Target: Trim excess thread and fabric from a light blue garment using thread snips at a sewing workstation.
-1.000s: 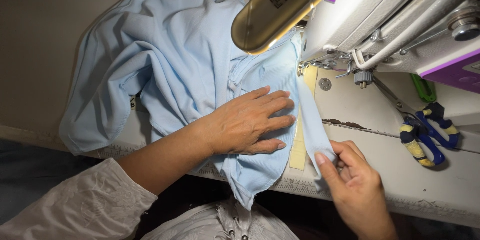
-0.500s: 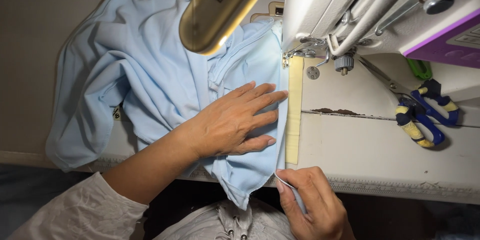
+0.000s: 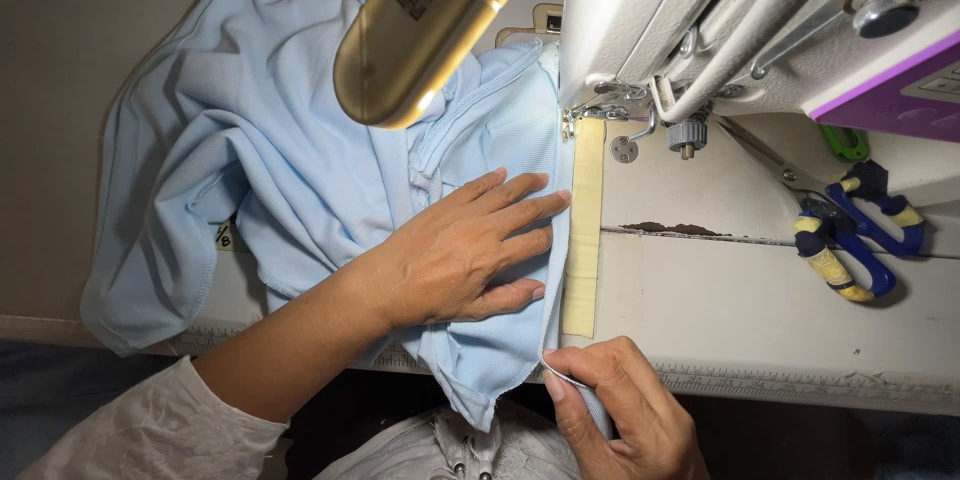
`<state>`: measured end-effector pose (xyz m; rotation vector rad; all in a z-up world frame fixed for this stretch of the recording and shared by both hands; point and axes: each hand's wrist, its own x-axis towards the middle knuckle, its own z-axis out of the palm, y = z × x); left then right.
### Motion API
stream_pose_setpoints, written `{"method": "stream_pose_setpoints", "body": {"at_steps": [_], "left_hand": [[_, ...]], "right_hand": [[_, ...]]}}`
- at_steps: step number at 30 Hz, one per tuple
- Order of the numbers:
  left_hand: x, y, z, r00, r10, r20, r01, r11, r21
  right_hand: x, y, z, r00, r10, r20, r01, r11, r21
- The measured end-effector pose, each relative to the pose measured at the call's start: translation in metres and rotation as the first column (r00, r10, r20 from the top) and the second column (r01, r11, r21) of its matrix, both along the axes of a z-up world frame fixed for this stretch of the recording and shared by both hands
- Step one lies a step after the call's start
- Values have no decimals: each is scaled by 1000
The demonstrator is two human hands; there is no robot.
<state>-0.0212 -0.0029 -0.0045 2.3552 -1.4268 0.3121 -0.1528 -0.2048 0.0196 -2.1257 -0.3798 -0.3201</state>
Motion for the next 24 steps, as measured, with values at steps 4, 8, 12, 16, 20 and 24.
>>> {"method": "stream_pose_setpoints", "body": {"at_steps": [4,8,12,16,20,24], "left_hand": [[1,1,1,1000,9,-16,-9,1000,-18],[3,3,4,999,-41,-23,39,998,-58],[5,3,-1,999,-44,-18,42,995,-88],[7,5,0,998,-47,-51,42,995,-95],[7,5,0,988,-75,-133,54,987,-150],[7,4,-2,975,-113,-190,76,979,-189]], "right_hand": [[36,-28,5,971,212,-110,-215,976,-17],[92,-40,-4,979,194,55,-171,943,-284],[133,-44,-20,915,353,194,-194,810,-554],[145,-49,-25,908,381,172,-229,798,-557],[150,-53,-31,896,403,184,-259,812,-523],[153,-54,-32,889,414,194,-256,802,-540]]}}
